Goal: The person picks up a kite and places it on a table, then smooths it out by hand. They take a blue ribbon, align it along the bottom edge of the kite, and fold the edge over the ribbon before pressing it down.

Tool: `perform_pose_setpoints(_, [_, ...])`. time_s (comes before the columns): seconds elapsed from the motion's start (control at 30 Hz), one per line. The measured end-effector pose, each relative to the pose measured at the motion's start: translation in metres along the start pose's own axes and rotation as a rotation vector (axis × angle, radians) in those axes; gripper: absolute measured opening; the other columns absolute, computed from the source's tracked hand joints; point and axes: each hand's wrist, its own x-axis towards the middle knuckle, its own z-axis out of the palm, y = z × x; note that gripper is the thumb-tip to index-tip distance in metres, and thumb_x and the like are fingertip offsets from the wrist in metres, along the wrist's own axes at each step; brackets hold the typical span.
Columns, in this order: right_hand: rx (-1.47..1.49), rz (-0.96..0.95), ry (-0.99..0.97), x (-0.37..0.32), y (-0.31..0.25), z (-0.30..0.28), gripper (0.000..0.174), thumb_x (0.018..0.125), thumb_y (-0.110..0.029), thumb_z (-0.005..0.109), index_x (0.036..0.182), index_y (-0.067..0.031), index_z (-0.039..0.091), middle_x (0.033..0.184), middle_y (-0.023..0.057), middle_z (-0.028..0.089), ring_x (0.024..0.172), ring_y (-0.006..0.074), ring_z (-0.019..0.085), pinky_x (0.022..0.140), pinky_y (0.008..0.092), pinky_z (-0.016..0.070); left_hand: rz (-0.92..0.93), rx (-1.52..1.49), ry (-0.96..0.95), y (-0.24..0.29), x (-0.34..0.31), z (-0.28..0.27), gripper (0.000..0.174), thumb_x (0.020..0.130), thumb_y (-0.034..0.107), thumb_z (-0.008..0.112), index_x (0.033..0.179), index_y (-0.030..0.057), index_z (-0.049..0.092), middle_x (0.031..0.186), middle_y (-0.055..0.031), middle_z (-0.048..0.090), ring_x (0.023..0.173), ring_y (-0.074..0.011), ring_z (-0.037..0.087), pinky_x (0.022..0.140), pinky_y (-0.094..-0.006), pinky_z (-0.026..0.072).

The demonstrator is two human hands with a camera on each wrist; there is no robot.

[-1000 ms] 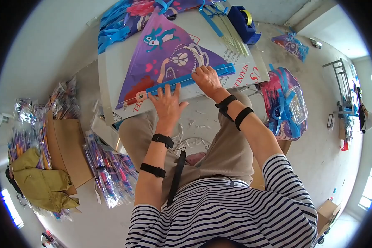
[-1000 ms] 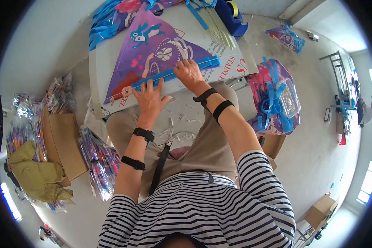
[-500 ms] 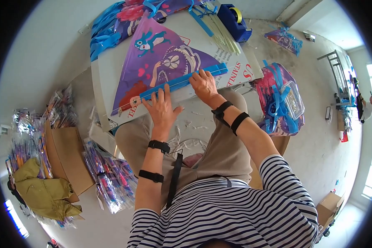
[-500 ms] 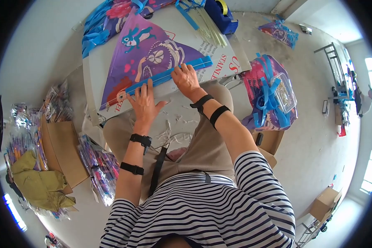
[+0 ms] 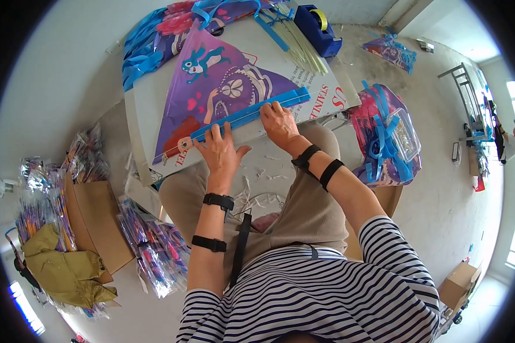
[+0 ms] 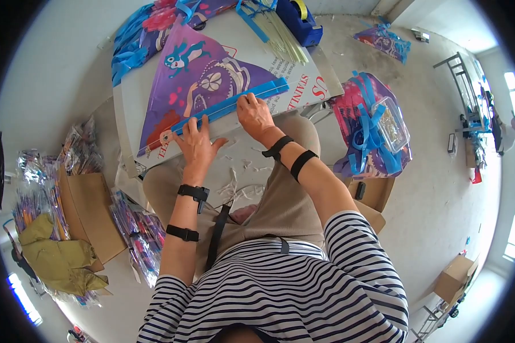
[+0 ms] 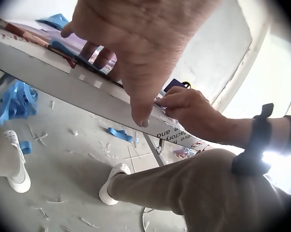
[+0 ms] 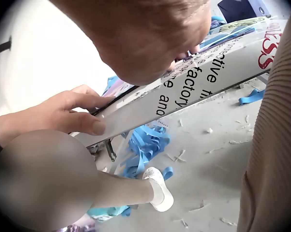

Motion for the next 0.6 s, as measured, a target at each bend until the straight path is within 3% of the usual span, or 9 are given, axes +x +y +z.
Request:
perform_pose_setpoints(0.07, [0.05, 0.031, -0.024, -0.001, 0.001, -0.001, 0.035, 0.077, -0.004, 0.064, 0.112, 0.0026, 0.064, 0.109, 0.0096, 0.057, 0.102, 0.0282, 0.057, 0.082, 0.0378, 0.0541, -0.001, 0.006, -0.055, 0.001, 0.0, -0.002, 0.096, 0.064, 0.056, 0.089, 0.141, 0.0106, 0.054, 0.123, -0.0066, 0.049, 0.123, -0.0318, 0.05, 0.103, -0.0739, 0.0329])
perform_pose_setpoints(0.17, [0.07, 0.065, -0.049, 0.0, 0.001, -0.003, 0.04, 0.077, -0.003, 0.064, 0.117, 0.0032, 0.063, 0.108, 0.01, 0.056, 0.104, 0.0286, 0.056, 0.084, 0.0389, 0.0542, 0.005, 0.007, -0.051, 0.003, -0.001, -0.003, 0.098, 0.064, 0.054, 0.09, 0.143, 0.0102, 0.053, 0.124, -0.0062, 0.049, 0.124, -0.0326, 0.05, 0.103, -0.0744, 0.0327])
perform_pose_setpoints(0.3, [0.086, 0.078, -0.049, -0.001, 0.003, -0.007, 0.042, 0.077, -0.002, 0.064, 0.119, 0.0019, 0.063, 0.109, 0.0098, 0.056, 0.106, 0.0285, 0.056, 0.085, 0.039, 0.0542, -0.002, -0.001, -0.039, 0.003, -0.002, -0.002, 0.098, 0.064, 0.053, 0.091, 0.144, 0.01, 0.052, 0.124, -0.0057, 0.049, 0.125, -0.033, 0.05, 0.103, -0.0749, 0.0325])
perform_pose_setpoints(0.37, [0.039, 0.032, 0.007, -0.002, 0.003, -0.006, 0.029, 0.075, -0.006, 0.065, 0.104, 0.0005, 0.064, 0.104, 0.0081, 0.056, 0.103, 0.026, 0.056, 0.079, 0.0357, 0.0538, 0.0, 0.0, -0.022, 0.003, -0.002, -0.002, 0.096, 0.063, 0.052, 0.091, 0.142, 0.01, 0.054, 0.124, -0.0054, 0.049, 0.125, -0.0331, 0.05, 0.103, -0.075, 0.0328])
perform_pose_setpoints(0.5, [0.044, 0.025, -0.025, -0.001, 0.007, -0.006, 0.031, 0.075, -0.005, 0.065, 0.106, -0.0013, 0.065, 0.106, 0.0084, 0.056, 0.104, 0.0268, 0.056, 0.079, 0.0375, 0.0536, 0.005, 0.003, -0.055, 0.003, 0.002, -0.005, 0.093, 0.064, 0.051, 0.091, 0.139, 0.0097, 0.055, 0.123, -0.0059, 0.05, 0.123, -0.033, 0.051, 0.101, -0.0751, 0.0338])
perform_pose_setpoints(0.6, [0.176, 0.097, 0.029, 0.005, 0.028, -0.006, 0.031, 0.075, -0.003, 0.064, 0.106, -0.0087, 0.066, 0.101, 0.0101, 0.058, 0.102, 0.0292, 0.057, 0.077, 0.0406, 0.0538, 0.035, 0.01, -0.035, 0.001, 0.002, -0.004, 0.089, 0.066, 0.052, 0.09, 0.137, 0.0094, 0.055, 0.124, -0.0067, 0.052, 0.121, -0.0329, 0.053, 0.099, -0.0746, 0.0355])
